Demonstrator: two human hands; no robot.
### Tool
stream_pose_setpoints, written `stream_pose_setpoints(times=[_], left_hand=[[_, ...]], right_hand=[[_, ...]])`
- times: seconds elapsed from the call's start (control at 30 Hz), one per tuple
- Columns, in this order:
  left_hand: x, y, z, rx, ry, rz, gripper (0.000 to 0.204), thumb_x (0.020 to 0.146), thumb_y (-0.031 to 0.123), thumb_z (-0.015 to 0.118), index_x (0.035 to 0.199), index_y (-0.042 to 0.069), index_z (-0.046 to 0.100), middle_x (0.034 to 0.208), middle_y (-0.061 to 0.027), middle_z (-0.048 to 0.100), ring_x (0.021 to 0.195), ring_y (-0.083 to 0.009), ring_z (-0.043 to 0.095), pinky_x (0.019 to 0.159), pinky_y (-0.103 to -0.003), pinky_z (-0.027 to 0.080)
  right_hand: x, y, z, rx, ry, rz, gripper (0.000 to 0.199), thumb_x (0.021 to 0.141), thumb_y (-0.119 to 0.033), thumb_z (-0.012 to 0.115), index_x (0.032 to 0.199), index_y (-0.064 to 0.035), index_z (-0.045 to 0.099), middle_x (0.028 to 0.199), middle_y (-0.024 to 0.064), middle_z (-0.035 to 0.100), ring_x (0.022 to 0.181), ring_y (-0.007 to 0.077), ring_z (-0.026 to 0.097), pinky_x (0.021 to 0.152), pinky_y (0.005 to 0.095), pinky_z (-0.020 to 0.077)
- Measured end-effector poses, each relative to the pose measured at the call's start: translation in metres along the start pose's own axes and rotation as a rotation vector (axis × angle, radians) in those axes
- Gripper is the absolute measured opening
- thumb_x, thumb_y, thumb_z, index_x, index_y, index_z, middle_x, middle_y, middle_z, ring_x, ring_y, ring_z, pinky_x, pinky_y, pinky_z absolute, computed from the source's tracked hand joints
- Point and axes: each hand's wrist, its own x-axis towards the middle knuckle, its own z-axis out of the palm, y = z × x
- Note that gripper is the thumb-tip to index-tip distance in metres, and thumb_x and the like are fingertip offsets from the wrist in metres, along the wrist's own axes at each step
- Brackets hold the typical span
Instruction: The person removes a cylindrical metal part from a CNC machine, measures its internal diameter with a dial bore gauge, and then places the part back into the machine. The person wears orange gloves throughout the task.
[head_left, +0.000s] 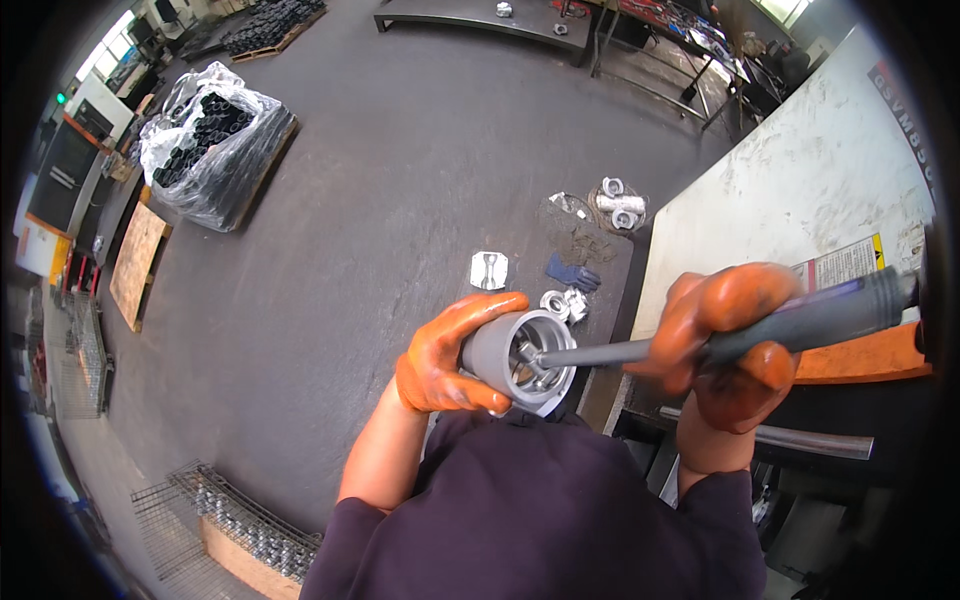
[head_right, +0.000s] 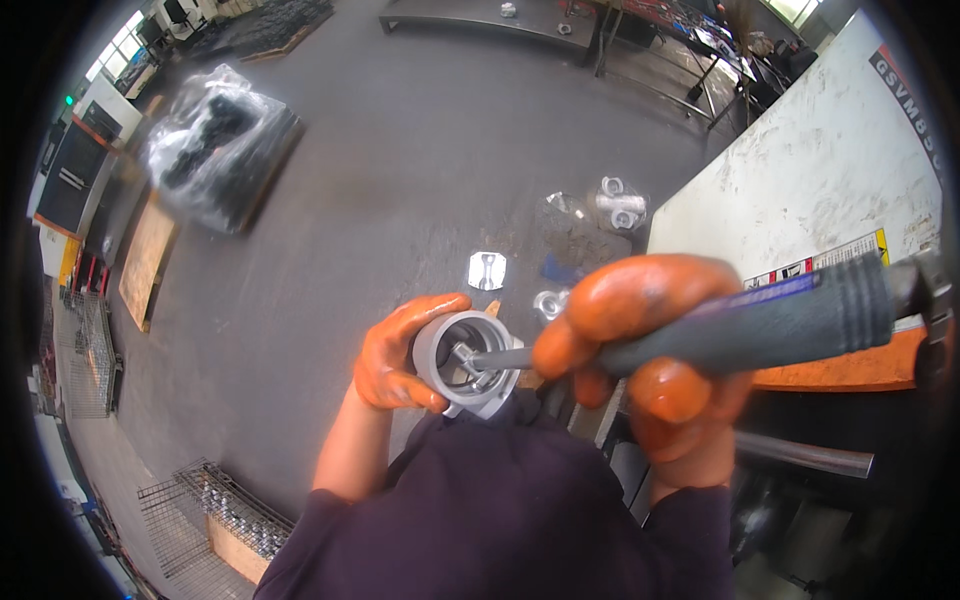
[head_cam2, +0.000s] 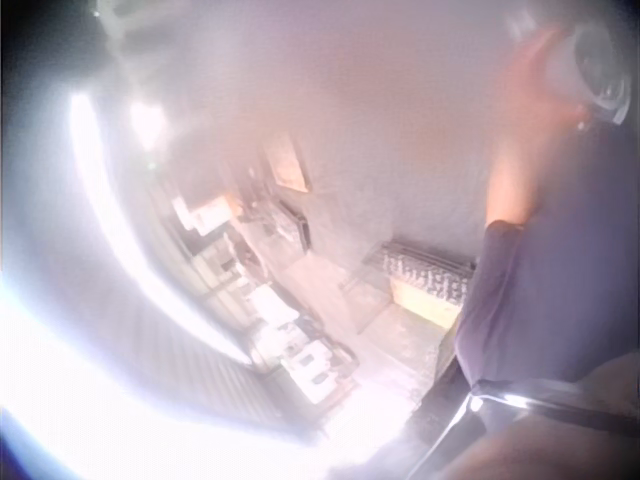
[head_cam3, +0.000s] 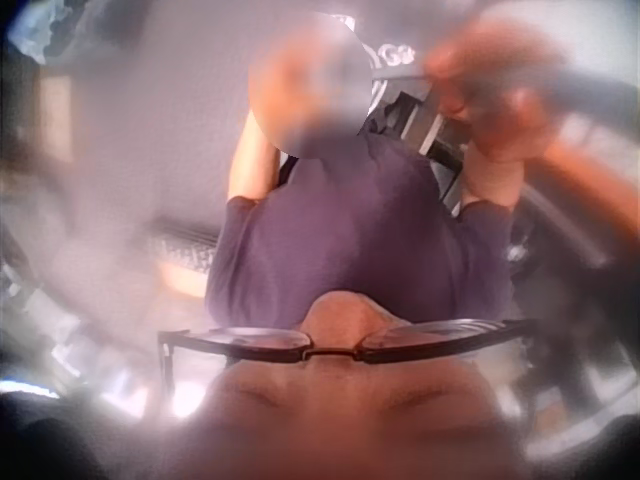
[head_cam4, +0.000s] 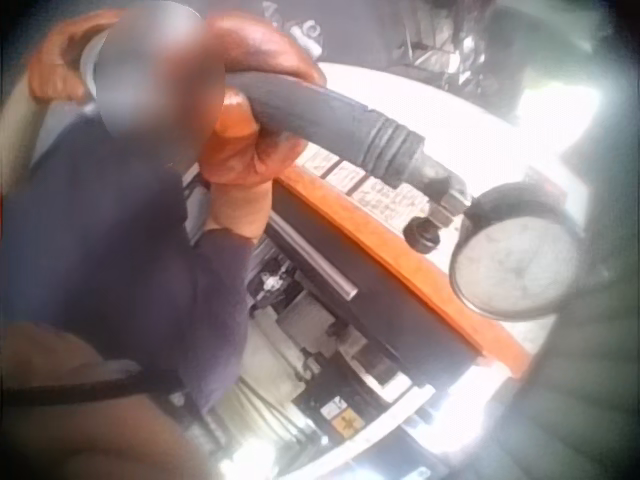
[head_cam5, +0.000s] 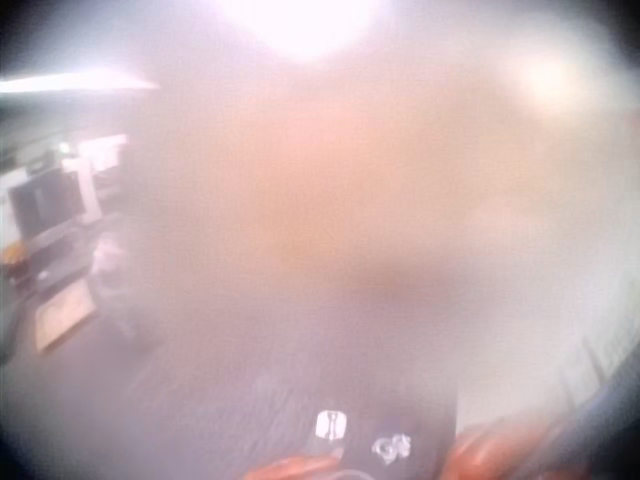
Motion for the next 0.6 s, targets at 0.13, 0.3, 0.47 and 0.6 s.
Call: stream_pose_setpoints(times=[0.13, 0.3, 0.47, 0.6], left_hand=[[-0.007, -0.015, 0.007, -0.055, 0.080, -0.090, 0.107, 0.061, 0.057, 0.094, 0.138, -0.007, 0.055, 0.128, -0.0174, 0.064, 0.116, -0.0270, 0.063, 0.100, -0.038, 0.049], [-0.019, -0.022, 0.046, -0.900, 0.455, -0.392, 0.105, 0.071, 0.048, 0.092, 0.148, -0.003, 0.041, 0.134, -0.0114, 0.060, 0.124, -0.0235, 0.058, 0.109, -0.037, 0.043], [-0.016, -0.019, 0.040, -1.132, 0.415, -0.526, 0.088, 0.077, 0.038, 0.089, 0.144, -0.001, 0.045, 0.131, -0.0092, 0.062, 0.122, -0.0209, 0.060, 0.105, -0.036, 0.046], [-0.016, -0.024, 0.030, -0.570, 0.242, -0.466, 0.090, 0.071, 0.015, 0.093, 0.145, 0.001, 0.043, 0.130, -0.0122, 0.060, 0.121, -0.0235, 0.058, 0.103, -0.039, 0.047]], right_hand=[[0.016, -0.013, -0.025, 0.029, -0.132, -0.201, 0.054, 0.094, -0.036, 0.070, 0.128, 0.0045, 0.058, 0.090, 0.0212, 0.069, 0.058, 0.0167, 0.058, 0.054, 0.0264, 0.0499], [0.017, -0.024, -0.054, -0.164, -0.104, -0.454, 0.049, 0.108, -0.029, 0.049, 0.143, 0.0063, 0.048, 0.106, 0.0175, 0.063, 0.061, 0.0104, 0.052, 0.062, 0.0258, 0.0440], [-0.017, -0.021, -0.060, 0.031, -0.056, -0.216, 0.045, 0.106, -0.015, 0.052, 0.145, 0.0063, 0.044, 0.127, 0.0315, 0.055, 0.099, 0.0332, 0.066, 0.076, 0.0269, 0.0590], [-0.050, -0.026, -0.078, 0.102, 0.009, -0.061, 0.044, 0.104, -0.003, 0.049, 0.145, 0.0078, 0.040, 0.143, 0.0367, 0.040, 0.109, 0.0420, 0.065, 0.087, 0.0281, 0.0623]])
